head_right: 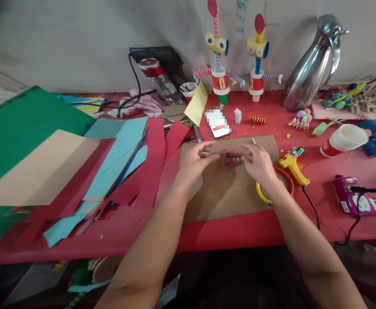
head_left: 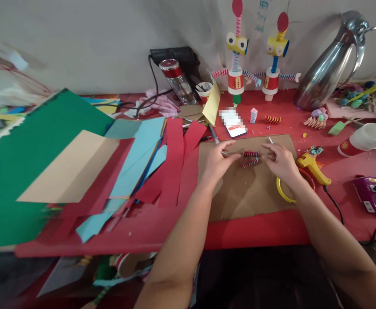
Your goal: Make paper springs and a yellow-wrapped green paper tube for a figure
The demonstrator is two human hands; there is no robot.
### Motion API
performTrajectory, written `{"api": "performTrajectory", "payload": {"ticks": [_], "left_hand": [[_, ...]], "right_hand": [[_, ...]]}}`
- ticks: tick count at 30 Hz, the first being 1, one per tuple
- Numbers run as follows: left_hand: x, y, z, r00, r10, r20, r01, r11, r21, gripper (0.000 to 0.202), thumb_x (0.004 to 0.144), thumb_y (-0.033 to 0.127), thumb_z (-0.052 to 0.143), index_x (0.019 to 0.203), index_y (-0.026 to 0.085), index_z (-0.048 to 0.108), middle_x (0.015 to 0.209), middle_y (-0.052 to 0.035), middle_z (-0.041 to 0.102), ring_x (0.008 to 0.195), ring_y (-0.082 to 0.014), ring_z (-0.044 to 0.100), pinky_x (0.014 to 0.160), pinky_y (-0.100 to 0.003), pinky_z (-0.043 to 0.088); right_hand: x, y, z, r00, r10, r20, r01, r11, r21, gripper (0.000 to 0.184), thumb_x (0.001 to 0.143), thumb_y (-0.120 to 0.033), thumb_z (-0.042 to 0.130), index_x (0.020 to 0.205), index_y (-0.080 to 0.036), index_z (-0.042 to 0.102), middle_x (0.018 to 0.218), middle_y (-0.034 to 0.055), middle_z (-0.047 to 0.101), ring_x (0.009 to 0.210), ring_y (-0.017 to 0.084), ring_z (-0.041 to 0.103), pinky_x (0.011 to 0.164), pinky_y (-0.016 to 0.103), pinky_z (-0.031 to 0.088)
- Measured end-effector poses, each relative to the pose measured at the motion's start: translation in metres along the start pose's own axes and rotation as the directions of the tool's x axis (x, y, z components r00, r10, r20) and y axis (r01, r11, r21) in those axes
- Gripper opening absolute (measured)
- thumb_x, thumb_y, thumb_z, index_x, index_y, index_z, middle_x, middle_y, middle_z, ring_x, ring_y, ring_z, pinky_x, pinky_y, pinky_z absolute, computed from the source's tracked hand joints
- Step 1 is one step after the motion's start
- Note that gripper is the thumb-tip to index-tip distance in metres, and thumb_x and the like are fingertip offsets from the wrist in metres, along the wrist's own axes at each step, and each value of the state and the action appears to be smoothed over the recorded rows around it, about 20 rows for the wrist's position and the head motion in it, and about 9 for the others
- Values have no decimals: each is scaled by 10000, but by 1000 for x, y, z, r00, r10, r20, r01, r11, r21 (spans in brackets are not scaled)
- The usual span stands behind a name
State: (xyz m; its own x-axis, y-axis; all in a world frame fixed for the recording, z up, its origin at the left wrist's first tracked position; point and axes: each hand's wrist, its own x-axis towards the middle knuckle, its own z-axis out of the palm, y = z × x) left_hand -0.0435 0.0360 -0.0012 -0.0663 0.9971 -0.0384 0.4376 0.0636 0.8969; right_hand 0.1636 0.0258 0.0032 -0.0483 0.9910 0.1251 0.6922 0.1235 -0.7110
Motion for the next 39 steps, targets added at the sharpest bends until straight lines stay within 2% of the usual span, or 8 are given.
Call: {"api": "performTrajectory", "payload": {"ticks": [3,5,10,16,24,28,34,39], "left_hand": [[-5,5,0,984,88,156,-115,978,172,757,552,167,888,1250,244,607,1248,-92,628,1090,-261,601,936,-417,491],[-8,5,4,979,99,177,-141,959,247,748,525,136,897,1207,212,602,1212,-98,631,1040,-254,619,911,-414,503],[-8,-1,19,980,104,172,-140,966,217,492,677,18,756,1108,195,600,951,-29,660,742,-144,621,738,-316,538],[-6,-3,23,960,227,164,-258,946,195,653,656,31,785,1247,227,587,1222,-79,608,858,-158,657,776,-318,565],[0,-6,29,970,204,131,-228,952,203,458,756,45,687,1184,207,656,990,-40,717,787,-157,661,819,-346,564],[2,-8,30,970,239,50,-244,952,186,579,734,95,737,1280,235,603,1138,-51,678,736,-125,633,804,-338,569],[-3,-7,24,983,183,2,-176,946,273,656,708,143,782,1313,216,540,1208,-94,640,932,-207,657,892,-394,541],[-6,-9,17,990,134,-39,-105,900,423,334,812,69,609,1121,195,610,1134,-106,639,971,-225,662,868,-378,525]], "right_hand": [[-1,-1,0,996,-54,69,60,994,-89,512,712,-154,730,1219,-167,663,1134,130,675,929,249,677,875,428,544],[-1,1,3,992,-67,103,78,992,-101,539,701,-150,744,1231,-170,644,1162,138,663,970,263,672,894,444,538],[-1,6,12,991,-29,132,27,1000,12,540,725,-69,687,1249,-168,604,1139,126,669,878,212,701,839,398,575],[3,12,12,990,-85,110,81,996,47,551,709,-75,699,1238,-209,618,1160,107,657,924,227,698,882,434,570],[6,10,25,993,-87,77,81,994,77,481,756,-36,611,1206,-200,644,1090,104,680,873,216,703,868,427,579],[6,11,24,996,-77,36,71,985,158,535,771,-58,590,1290,-189,582,1218,139,613,933,211,703,876,394,585],[-1,7,15,995,-89,-39,86,993,-76,335,822,-134,585,1146,-172,660,1088,130,668,844,214,685,825,390,576],[-8,0,11,995,-98,34,104,925,-365,148,813,-167,641,942,-198,708,942,105,711,965,269,652,922,438,509]]}}
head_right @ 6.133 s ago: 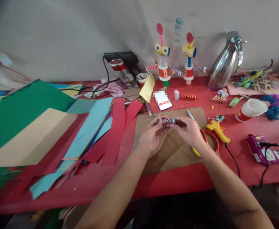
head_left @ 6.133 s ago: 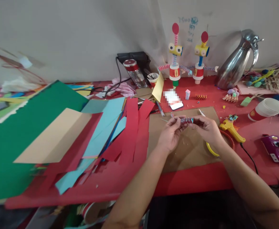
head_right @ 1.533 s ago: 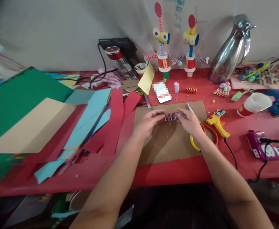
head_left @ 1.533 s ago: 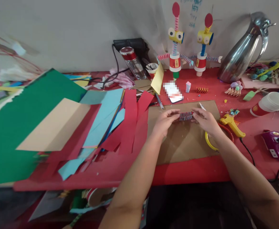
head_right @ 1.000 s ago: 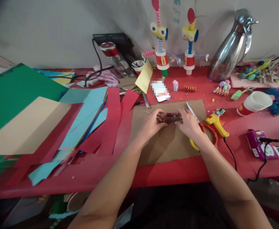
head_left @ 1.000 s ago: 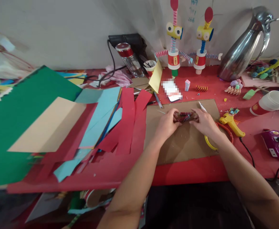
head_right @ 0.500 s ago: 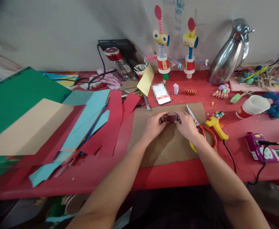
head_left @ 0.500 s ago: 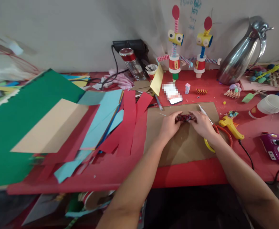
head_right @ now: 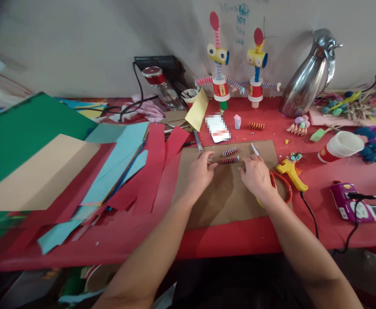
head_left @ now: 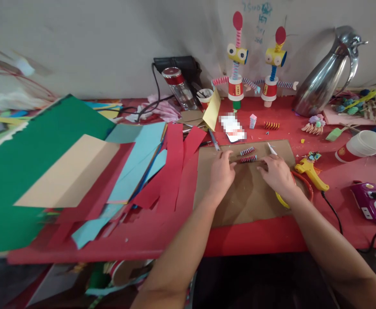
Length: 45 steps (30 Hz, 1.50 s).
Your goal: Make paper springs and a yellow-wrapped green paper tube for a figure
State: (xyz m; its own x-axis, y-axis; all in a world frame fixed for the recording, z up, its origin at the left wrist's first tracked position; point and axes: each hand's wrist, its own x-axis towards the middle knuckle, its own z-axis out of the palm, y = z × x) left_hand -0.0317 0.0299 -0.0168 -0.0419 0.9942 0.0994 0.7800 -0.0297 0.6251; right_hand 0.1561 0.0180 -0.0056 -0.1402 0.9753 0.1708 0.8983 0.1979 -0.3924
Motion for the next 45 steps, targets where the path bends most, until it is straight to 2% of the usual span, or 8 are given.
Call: {"api": "performTrajectory", "payload": {"ticks": [6,14,21,26,34,42,43,45], "left_hand": [[-1,1,-14,994,-8,110,-12,983,181,219,798,14,506,745,208,592,850,-65,660,800,-207,641,694,-309,465],[5,-2,-29,974,2,-227,-10,999,-32,223,825,28,467,798,222,575,863,-46,680,856,-195,627,763,-311,468],[0,4,-16,979,17,203,-21,1000,15,176,820,61,565,773,221,621,743,-21,666,733,-191,630,670,-293,434],[-7,15,-12,972,70,224,-103,985,139,189,830,70,551,717,206,617,878,-71,684,779,-220,648,660,-313,426],[-6,7,-56,993,-93,-77,87,993,-78,186,808,52,510,739,213,575,722,-23,663,716,-165,657,669,-274,484],[-129,-41,-137,955,-220,-200,238,968,74,208,837,245,503,905,283,696,904,-8,765,874,-225,719,828,-348,542],[-152,-55,-142,953,-247,-173,270,955,124,215,838,274,508,899,301,713,930,-2,773,882,-237,723,831,-356,545],[-197,-84,-145,938,-345,-37,346,920,184,248,823,264,498,873,322,735,837,12,779,775,-243,735,747,-349,560]], "right_hand": [[-2,-11,-9,979,-95,180,97,995,-3,186,838,-72,558,744,-189,668,828,95,717,873,239,639,845,359,477],[-15,-30,-16,926,-261,275,173,936,306,200,794,-42,490,797,-211,596,787,5,681,738,160,611,680,250,399],[-6,-14,-7,993,-90,82,56,937,346,168,843,-94,464,800,-211,577,727,7,661,670,154,618,650,242,424],[-11,-23,-2,974,-103,200,66,981,184,103,816,-174,637,905,-214,668,830,37,720,736,182,659,680,278,466],[-17,-34,-4,949,-154,276,179,982,-66,173,892,-116,519,854,-203,664,913,109,735,793,222,681,671,294,475],[-35,-52,-3,969,-146,198,161,985,-62,271,895,-98,498,1125,-109,641,1117,214,702,1087,303,642,958,467,498],[-46,-64,0,948,-223,227,229,973,-1,290,891,-122,543,1164,-123,639,1195,193,691,1176,292,614,1032,447,471],[-65,-86,3,725,-616,308,485,774,407,391,929,-184,542,1316,-138,575,1349,134,636,1278,224,570,1103,346,439]]}}
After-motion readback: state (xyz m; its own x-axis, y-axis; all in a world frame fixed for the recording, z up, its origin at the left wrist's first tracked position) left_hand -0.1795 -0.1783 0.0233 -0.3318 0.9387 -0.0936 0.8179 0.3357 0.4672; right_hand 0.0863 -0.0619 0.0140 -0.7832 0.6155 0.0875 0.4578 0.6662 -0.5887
